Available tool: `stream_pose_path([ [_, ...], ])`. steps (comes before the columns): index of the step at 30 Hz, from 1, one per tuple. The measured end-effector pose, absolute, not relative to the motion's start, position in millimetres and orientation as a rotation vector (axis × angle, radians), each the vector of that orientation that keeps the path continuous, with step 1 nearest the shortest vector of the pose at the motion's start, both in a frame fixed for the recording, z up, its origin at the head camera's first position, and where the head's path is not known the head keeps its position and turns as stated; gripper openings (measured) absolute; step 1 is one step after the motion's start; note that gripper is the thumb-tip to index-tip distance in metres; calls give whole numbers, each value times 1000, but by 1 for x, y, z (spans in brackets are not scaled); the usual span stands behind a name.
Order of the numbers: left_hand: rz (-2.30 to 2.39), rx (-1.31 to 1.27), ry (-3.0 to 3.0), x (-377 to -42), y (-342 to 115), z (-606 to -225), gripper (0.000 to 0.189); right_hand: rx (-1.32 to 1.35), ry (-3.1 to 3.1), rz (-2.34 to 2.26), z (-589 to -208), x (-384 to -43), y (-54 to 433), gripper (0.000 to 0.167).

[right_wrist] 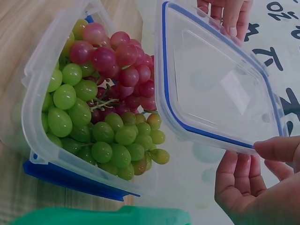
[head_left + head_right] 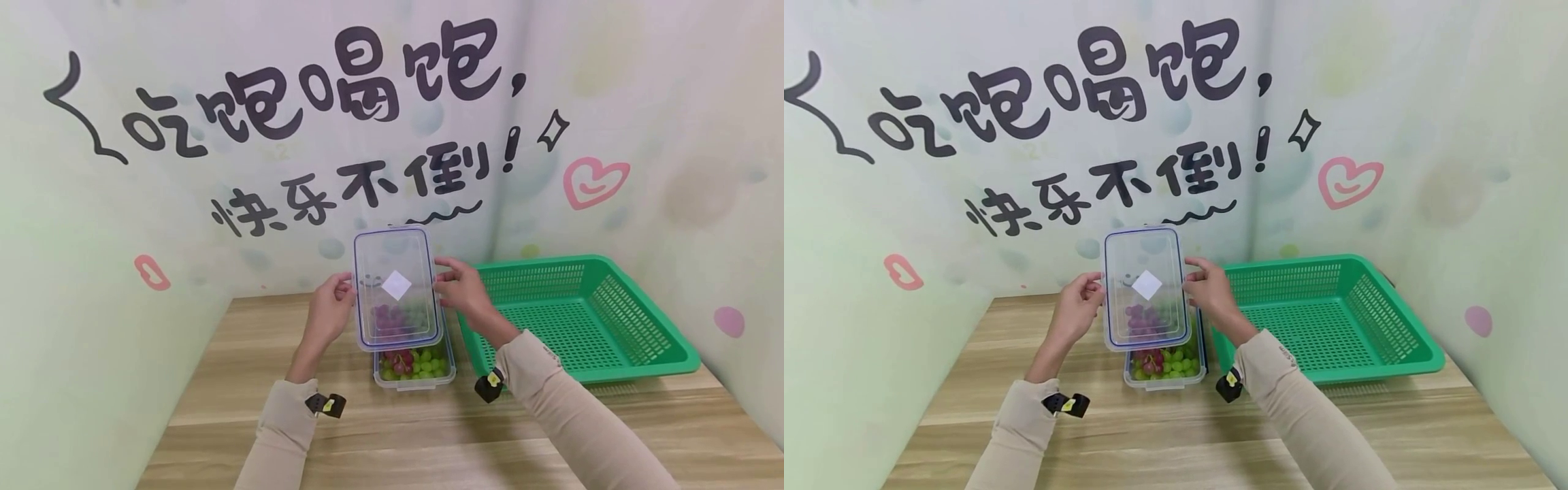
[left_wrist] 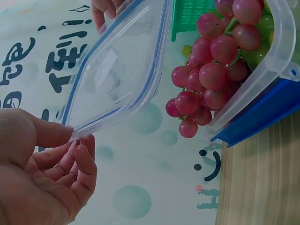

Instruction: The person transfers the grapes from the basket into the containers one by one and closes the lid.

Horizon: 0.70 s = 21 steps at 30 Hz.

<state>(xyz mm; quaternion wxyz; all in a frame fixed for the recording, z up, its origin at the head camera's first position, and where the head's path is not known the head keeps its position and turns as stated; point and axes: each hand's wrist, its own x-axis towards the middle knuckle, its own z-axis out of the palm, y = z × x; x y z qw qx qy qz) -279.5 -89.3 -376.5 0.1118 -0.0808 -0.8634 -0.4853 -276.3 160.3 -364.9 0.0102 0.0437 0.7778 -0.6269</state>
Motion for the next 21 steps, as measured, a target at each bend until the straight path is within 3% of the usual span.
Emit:
stream_pose_path([
  [21, -1508, -277, -2352, -276, -85, -368, 29, -62, 2433, -2055, -356, -276, 171, 48],
])
